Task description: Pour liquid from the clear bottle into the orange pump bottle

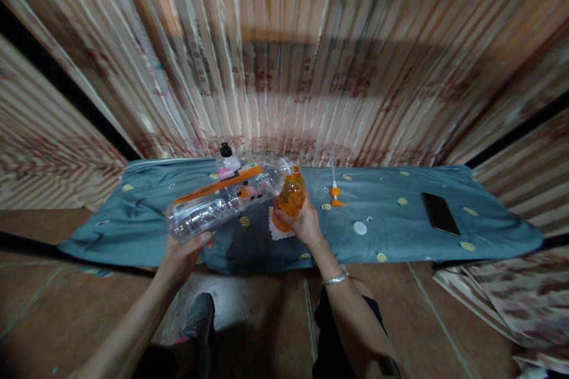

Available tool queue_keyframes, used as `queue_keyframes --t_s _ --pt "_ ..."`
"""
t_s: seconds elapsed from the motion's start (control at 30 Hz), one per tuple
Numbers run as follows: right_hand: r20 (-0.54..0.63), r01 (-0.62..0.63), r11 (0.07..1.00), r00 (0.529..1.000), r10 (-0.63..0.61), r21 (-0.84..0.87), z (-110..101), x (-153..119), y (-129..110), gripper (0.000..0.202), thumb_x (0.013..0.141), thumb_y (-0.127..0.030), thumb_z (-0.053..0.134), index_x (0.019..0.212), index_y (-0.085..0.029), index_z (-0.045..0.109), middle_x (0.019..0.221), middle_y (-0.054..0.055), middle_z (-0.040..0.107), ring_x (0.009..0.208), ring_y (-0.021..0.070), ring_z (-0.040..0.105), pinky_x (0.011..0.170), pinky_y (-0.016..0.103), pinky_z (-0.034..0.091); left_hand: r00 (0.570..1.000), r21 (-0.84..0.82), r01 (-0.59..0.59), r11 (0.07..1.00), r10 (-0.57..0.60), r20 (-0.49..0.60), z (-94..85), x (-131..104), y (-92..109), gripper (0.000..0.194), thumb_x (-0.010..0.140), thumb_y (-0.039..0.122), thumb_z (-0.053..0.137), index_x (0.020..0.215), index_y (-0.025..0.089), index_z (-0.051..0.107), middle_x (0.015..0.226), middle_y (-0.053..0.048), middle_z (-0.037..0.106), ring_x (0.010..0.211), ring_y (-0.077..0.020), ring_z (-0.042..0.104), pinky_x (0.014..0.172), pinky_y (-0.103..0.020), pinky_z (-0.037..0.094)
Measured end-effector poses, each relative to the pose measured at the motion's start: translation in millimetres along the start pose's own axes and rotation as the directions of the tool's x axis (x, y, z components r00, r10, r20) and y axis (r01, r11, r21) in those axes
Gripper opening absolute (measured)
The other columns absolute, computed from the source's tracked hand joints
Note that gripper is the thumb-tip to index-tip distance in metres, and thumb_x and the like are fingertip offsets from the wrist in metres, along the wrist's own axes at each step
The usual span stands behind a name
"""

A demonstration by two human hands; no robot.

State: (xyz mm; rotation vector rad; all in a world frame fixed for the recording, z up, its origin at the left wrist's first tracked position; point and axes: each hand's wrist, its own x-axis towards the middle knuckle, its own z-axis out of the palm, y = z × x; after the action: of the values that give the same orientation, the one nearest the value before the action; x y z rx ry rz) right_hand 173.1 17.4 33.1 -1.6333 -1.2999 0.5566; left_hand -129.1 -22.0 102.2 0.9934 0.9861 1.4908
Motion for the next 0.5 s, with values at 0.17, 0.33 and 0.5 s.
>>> queue_keyframes --t_s 0.17,0.33,0.5 --pt "-0.006 0.007 1.000 1.000 -0.007 0.003 1.2 0.2 3.0 0.089 0.065 -0.062 0.108 0.136 -0.024 0.070 0.124 0.018 0.093 0.121 0.0486 0.090 0.101 0.059 0.076 0.999 -0.023 0.003 1.000 -0.002 0.032 -0.2 2.4 1.9 0.067 0.055 0.042 0.115 0.100 0.022 0.071 0.078 0.001 0.076 0.057 -0.0161 0.065 0.049 -0.026 0.054" --pt "-0.022 0.024 0.998 0.999 -0.023 0.053 2.9 -2.1 7.9 0.095 0.064 -0.066 0.110 0.139 -0.024 0.069 0.121 0.018 0.093 0.116 0.0479 0.092 0.098 0.059 0.076 0.999 -0.048 -0.039 0.998 0.040 0.015 -0.5 4.0 2.5 0.068 0.057 0.040 0.113 0.109 0.022 0.072 0.076 0.003 0.073 0.057 -0.0156 0.063 0.051 -0.026 0.055" --pt "-0.018 0.016 0.997 1.000 -0.015 0.070 1.6 -4.6 8.3 0.094 0.064 -0.069 0.110 0.137 -0.026 0.068 0.119 0.017 0.094 0.113 0.0466 0.092 0.097 0.058 0.077 0.998 -0.036 -0.020 0.999 0.022 0.050 -0.1 5.8 4.9 0.080 0.060 0.040 0.112 0.130 0.022 0.077 0.074 0.004 0.073 0.057 -0.0162 0.062 0.050 -0.025 0.050"
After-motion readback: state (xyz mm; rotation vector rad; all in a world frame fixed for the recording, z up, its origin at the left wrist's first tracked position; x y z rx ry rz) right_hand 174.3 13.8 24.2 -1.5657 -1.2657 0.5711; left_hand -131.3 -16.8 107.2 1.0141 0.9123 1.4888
